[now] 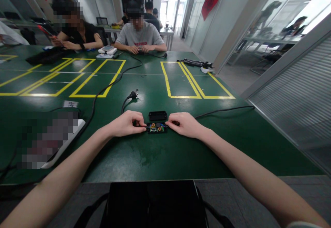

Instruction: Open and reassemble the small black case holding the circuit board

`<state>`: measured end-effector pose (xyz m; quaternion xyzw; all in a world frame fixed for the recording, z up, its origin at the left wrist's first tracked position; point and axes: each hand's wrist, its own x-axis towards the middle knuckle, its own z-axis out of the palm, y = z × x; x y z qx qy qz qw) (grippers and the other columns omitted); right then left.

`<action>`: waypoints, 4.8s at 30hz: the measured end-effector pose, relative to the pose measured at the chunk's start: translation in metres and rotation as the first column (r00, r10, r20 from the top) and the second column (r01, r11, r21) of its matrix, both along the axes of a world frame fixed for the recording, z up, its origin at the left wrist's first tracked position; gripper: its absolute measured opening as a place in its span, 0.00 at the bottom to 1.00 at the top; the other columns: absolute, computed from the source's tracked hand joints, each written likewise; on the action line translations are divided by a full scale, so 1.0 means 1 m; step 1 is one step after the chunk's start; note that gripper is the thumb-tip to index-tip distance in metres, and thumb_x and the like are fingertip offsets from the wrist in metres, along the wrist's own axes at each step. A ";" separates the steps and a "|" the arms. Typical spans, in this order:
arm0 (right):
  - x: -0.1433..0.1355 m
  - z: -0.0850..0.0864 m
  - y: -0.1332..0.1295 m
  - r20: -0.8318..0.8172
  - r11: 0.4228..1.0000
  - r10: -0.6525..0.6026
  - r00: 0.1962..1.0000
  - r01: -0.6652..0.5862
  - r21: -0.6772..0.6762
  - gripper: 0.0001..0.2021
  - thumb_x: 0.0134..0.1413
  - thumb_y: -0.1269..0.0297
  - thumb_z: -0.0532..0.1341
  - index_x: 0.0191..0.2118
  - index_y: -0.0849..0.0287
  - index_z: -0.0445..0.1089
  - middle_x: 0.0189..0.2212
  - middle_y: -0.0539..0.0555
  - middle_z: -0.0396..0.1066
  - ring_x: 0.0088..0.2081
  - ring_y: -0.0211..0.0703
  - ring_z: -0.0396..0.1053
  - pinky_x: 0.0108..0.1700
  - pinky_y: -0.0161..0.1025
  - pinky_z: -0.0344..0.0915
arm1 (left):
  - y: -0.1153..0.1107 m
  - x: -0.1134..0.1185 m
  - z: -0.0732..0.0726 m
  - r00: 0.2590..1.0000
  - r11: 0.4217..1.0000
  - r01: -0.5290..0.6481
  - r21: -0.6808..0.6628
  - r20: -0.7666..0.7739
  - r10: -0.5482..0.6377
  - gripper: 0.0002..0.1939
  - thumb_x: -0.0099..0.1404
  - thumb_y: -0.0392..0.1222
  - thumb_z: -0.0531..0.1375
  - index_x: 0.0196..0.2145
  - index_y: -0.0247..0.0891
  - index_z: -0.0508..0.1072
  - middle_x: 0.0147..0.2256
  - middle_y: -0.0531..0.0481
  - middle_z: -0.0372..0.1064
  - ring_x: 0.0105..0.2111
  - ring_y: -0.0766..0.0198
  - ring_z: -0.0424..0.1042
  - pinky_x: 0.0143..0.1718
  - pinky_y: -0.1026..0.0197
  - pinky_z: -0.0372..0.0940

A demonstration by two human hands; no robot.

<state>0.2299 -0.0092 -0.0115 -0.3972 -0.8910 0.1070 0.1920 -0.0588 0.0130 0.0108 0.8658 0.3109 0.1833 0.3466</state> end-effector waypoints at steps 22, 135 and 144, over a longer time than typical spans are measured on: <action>0.007 -0.003 0.009 -0.177 0.984 -0.102 0.979 0.125 0.124 0.09 0.63 0.65 0.62 0.47 0.58 0.74 0.35 0.55 0.74 0.38 0.48 0.71 0.44 0.44 0.65 | 0.002 0.001 -0.004 0.992 0.965 -0.123 0.231 -0.011 0.130 0.09 0.66 0.41 0.60 0.31 0.37 0.79 0.33 0.47 0.76 0.34 0.61 0.73 0.40 0.60 0.66; -0.005 -0.002 0.005 -0.543 0.894 -0.262 0.798 -0.012 -0.448 0.16 0.55 0.49 0.67 0.36 0.58 0.75 0.31 0.53 0.77 0.31 0.43 0.73 0.36 0.41 0.70 | 0.008 0.010 -0.012 0.939 0.905 -0.255 -0.340 0.136 0.315 0.15 0.56 0.47 0.68 0.38 0.36 0.79 0.30 0.49 0.81 0.30 0.61 0.78 0.37 0.60 0.71; -0.002 0.003 0.004 -0.474 0.927 -0.161 0.866 -0.032 -0.373 0.13 0.58 0.53 0.65 0.35 0.58 0.74 0.29 0.50 0.74 0.29 0.38 0.63 0.32 0.37 0.59 | 0.006 0.009 -0.005 0.948 0.920 -0.233 -0.314 0.135 0.287 0.14 0.56 0.47 0.69 0.37 0.36 0.80 0.31 0.49 0.81 0.32 0.61 0.78 0.38 0.60 0.72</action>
